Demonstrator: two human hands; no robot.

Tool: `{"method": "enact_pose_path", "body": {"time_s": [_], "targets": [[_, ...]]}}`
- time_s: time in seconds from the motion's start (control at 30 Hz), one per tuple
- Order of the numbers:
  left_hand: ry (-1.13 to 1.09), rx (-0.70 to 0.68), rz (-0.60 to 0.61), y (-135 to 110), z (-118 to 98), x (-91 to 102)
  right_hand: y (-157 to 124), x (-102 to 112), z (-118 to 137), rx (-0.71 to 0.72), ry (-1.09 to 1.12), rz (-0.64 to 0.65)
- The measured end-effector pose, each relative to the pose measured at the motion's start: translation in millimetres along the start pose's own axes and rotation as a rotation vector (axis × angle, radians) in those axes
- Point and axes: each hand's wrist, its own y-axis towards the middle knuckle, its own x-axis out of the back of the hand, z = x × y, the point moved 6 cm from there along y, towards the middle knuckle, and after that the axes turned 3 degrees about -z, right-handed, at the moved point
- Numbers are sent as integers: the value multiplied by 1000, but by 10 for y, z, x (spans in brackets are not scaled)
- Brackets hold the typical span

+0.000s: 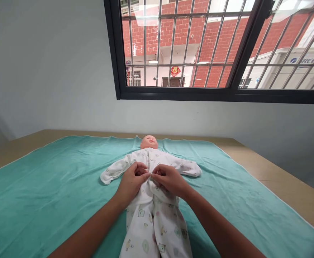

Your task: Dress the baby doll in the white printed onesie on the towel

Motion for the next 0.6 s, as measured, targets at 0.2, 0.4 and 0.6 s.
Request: {"method": "enact_pose_path", "body": {"time_s": [0.2,0.4,0.6], "targets": [[26,-48,-20,-13,3,-4,55,13,-148,-100,186,-29],[314,-348,-111,-91,-56,-45,1,35,-101,51,120,-179],[371,-495,-202,-238,21,-49,-219,-36,-16,275,-118,-362]]}}
